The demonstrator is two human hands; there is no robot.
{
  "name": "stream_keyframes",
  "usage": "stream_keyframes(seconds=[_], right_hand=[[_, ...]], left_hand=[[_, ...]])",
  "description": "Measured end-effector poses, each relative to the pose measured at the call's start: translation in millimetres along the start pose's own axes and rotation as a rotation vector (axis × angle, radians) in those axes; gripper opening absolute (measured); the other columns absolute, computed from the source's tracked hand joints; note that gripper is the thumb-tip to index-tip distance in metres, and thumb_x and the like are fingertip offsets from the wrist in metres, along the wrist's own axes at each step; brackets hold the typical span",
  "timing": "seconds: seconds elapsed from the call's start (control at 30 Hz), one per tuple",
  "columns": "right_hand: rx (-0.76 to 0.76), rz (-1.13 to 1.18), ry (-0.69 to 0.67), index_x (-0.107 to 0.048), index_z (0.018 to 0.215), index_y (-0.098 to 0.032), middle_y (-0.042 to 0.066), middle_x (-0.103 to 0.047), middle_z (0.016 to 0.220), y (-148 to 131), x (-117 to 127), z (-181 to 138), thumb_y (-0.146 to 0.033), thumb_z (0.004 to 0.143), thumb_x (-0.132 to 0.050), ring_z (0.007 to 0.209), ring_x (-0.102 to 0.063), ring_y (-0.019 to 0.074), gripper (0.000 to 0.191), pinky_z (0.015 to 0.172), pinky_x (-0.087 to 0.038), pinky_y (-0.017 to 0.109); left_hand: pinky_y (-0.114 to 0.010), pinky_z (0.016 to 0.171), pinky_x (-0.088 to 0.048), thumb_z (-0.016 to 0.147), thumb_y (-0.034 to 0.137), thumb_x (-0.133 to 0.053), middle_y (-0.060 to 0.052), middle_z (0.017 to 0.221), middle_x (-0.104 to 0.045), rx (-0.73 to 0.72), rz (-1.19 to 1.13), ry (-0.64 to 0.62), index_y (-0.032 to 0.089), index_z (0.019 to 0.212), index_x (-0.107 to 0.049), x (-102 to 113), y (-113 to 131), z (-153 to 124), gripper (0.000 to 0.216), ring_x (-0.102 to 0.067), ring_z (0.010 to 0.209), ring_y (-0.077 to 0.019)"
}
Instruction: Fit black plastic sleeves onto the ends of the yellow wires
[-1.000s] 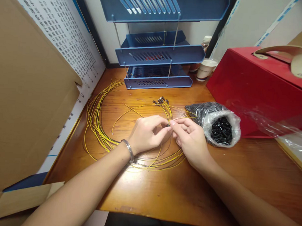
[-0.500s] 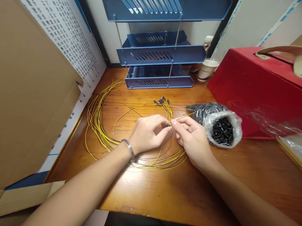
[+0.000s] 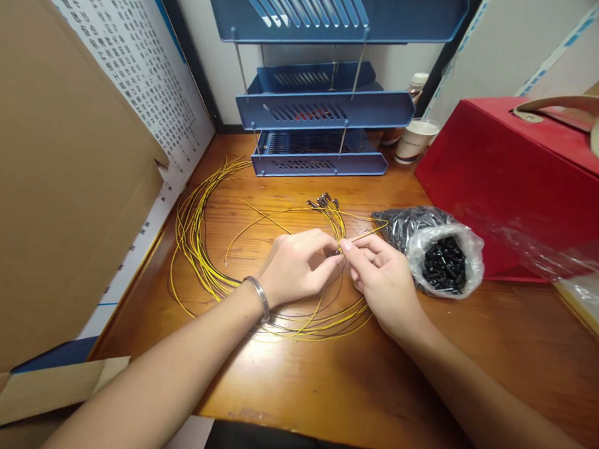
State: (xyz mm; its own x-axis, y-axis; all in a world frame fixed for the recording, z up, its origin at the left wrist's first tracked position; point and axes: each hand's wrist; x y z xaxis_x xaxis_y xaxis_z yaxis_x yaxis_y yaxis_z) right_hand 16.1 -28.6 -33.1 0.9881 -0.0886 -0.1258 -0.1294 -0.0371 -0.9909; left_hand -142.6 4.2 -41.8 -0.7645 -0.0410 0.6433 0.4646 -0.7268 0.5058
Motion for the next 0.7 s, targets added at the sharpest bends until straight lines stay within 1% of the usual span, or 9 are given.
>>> stream_keyframes(seconds=[0.17,0.3,0.43,0.57,0.63,0.7], right_hand=[[0.031,0.043,0.071,-0.060,0.076,-0.018,-0.009,-0.048,0.049,1.9,2.4,2.0,-0.046,0.078,-0.079,0.044,-0.036,0.0049,0.034,0.042,-0.023,0.021],[0.045,0.057,0.095,-0.060,0.077,-0.018,-0.009,-0.047,0.049,1.7,3.4,3.8,-0.045,0.078,-0.079,0.044,-0.034,0.0051,0.033,0.042,-0.022,0.022],[0.059,-0.003,0.067,-0.060,0.076,-0.018,-0.009,-0.045,0.048,-0.3,1.5,2.2,-0.045,0.078,-0.078,0.043,-0.035,0.0060,0.033,0.042,-0.023,0.023],[0.036,-0.045,0.023,-0.061,0.072,-0.018,-0.009,-0.045,0.046,-0.7,0.0,0.2,-0.047,0.073,-0.082,0.043,-0.034,0.0062,0.036,0.042,-0.021,0.024],[0.026,-0.034,0.026,-0.062,0.073,-0.017,-0.008,-0.045,0.047,0.7,1.3,1.2,-0.047,0.073,-0.083,0.043,-0.033,0.0059,0.036,0.042,-0.020,0.023],[0.029,0.004,0.061,-0.062,0.076,-0.018,-0.008,-0.046,0.048,2.4,3.6,3.3,-0.047,0.075,-0.081,0.044,-0.033,0.0057,0.035,0.042,-0.021,0.023]], left_hand=[[-0.025,0.069,-0.049,0.091,0.031,-0.067,-0.004,0.080,-0.072,0.037,0.017,0.020,0.015,0.084,-0.071,-0.6,-0.7,1.0,0.017,-0.064,0.070,-0.0127],[-0.025,0.072,-0.051,0.092,0.030,-0.066,-0.005,0.083,-0.072,0.002,0.005,0.003,0.015,0.086,-0.074,-0.9,-2.1,0.6,0.018,-0.065,0.074,-0.0138],[-0.024,0.065,-0.048,0.094,0.029,-0.064,-0.004,0.079,-0.072,-0.041,0.036,-0.015,0.015,0.086,-0.074,-1.4,-2.8,-0.2,0.019,-0.063,0.068,-0.0122],[-0.022,0.064,-0.047,0.096,0.027,-0.061,-0.004,0.078,-0.072,-0.066,0.041,-0.021,0.015,0.089,-0.076,-1.5,-3.2,-0.4,0.020,-0.062,0.066,-0.0114],[-0.022,0.064,-0.047,0.096,0.027,-0.062,-0.004,0.077,-0.072,-0.066,0.044,-0.026,0.015,0.089,-0.076,-1.4,-3.3,-0.2,0.020,-0.062,0.066,-0.0112],[-0.022,0.063,-0.046,0.096,0.029,-0.062,-0.003,0.076,-0.072,-0.063,0.052,-0.025,0.015,0.088,-0.076,-1.4,-3.4,0.0,0.021,-0.061,0.064,-0.0107]])
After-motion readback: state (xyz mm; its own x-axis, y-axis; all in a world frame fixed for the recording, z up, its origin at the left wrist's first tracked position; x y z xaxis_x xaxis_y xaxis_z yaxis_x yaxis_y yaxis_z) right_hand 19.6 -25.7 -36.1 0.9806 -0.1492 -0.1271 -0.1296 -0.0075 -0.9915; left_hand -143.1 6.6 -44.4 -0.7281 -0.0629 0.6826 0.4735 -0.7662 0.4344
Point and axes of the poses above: each hand's wrist, its own z-axis towards the middle knuckle, its own x-axis out of the back of the hand, y = z × x
